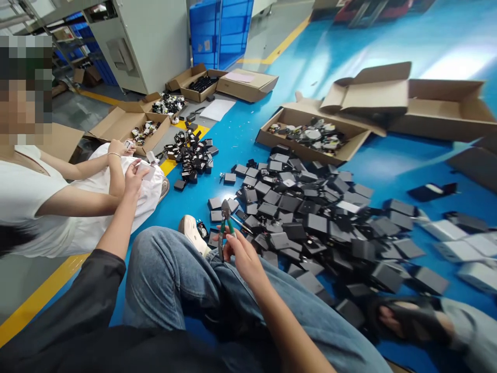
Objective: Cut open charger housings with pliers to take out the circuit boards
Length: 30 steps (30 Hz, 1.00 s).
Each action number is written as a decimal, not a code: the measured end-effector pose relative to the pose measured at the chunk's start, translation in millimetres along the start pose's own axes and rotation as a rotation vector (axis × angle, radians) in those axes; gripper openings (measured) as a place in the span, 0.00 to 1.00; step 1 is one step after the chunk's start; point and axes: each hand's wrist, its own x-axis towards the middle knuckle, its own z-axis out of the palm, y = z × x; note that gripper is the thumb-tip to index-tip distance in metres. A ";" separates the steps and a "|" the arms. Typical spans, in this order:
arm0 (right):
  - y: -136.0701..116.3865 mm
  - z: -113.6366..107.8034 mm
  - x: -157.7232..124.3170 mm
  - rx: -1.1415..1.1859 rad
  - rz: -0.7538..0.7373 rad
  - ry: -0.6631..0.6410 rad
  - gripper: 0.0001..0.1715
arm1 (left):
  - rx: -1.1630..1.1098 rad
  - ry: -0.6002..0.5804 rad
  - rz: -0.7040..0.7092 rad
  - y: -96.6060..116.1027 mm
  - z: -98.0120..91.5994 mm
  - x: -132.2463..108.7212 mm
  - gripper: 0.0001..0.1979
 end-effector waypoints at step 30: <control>-1.4 -5.1 0.0 -0.263 -0.085 -0.079 0.14 | 1.609 0.033 0.284 7.6 -33.7 34.8 0.22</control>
